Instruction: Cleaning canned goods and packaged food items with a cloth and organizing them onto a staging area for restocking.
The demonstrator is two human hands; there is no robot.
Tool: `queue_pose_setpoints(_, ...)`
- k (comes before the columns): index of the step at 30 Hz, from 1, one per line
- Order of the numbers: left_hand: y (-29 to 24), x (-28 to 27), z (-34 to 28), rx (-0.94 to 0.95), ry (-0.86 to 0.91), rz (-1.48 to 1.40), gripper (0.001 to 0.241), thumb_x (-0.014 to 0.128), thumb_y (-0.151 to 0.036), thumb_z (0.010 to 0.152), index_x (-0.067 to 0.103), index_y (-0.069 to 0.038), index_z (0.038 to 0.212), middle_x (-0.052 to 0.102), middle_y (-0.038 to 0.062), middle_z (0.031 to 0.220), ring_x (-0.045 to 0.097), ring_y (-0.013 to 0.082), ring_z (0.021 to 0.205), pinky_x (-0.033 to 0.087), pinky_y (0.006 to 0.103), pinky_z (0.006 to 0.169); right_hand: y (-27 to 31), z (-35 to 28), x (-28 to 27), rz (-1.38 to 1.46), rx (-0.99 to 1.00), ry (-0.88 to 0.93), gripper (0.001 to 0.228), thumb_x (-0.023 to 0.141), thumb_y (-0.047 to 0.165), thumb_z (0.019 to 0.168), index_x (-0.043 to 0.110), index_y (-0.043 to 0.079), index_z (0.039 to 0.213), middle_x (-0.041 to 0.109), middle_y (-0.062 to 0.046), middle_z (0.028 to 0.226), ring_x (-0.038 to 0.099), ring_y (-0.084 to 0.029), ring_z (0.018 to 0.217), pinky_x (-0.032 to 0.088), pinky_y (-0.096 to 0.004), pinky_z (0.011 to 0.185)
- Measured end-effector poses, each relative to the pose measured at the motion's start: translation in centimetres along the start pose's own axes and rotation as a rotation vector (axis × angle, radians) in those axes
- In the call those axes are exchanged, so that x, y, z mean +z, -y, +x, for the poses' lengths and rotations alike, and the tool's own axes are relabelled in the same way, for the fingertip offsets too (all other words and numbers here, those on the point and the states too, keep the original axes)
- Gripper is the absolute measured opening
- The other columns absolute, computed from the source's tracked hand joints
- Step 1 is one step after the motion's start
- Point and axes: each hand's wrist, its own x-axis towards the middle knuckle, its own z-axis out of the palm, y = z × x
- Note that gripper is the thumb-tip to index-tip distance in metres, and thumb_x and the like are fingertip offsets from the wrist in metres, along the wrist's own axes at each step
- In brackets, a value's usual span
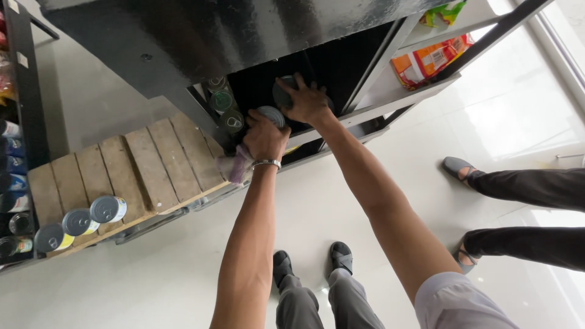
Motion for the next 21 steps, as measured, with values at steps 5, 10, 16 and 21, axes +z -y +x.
queue_pose_setpoints(5,0.2,-0.1,-0.3,0.033,-0.072,0.001,0.105,0.078,-0.050,0.063,0.042,0.012,0.140,0.060,0.020,0.111,0.074,0.0399,0.081,0.060,0.0561,0.061,0.5,-1.4,-1.9,-0.081,-0.038,0.069,0.100,0.074,0.045,0.082,0.016,0.046,0.164,0.015,-0.017,0.168,0.061,-0.054,0.120,0.056,-0.062,0.082)
queue_pose_setpoints(10,0.3,-3.1,-1.5,0.106,-0.122,-0.201,0.096,0.077,-0.050,0.078,0.037,0.005,0.146,0.056,0.023,0.128,0.073,0.0389,0.098,0.062,0.0550,0.067,0.0,-2.2,-0.5,-0.042,-0.016,-0.061,0.084,0.061,0.052,0.088,0.023,0.043,0.162,0.027,-0.010,0.163,0.048,-0.049,0.135,0.043,-0.060,0.101)
queue_pose_setpoints(16,-0.5,-5.2,-4.1,0.067,-0.163,-0.628,0.106,0.089,-0.046,0.073,0.034,-0.005,0.152,0.050,0.026,0.140,0.063,0.0498,0.117,0.055,0.0615,0.092,1.0,-0.4,3.2,-0.209,0.129,0.011,0.103,0.074,0.050,0.084,0.008,0.043,0.163,0.034,-0.016,0.154,0.043,-0.041,0.135,0.030,-0.066,0.109)
queue_pose_setpoints(21,-2.3,-9.2,-6.4,0.007,-0.160,-0.880,0.110,0.097,-0.035,0.068,0.033,-0.005,0.153,0.047,0.030,0.143,0.054,0.0500,0.131,0.046,0.0544,0.110,0.1,1.2,3.9,-0.221,0.176,-0.029,0.090,0.060,0.044,0.097,-0.004,0.049,0.160,0.052,-0.018,0.135,0.052,-0.041,0.124,0.033,-0.068,0.098)
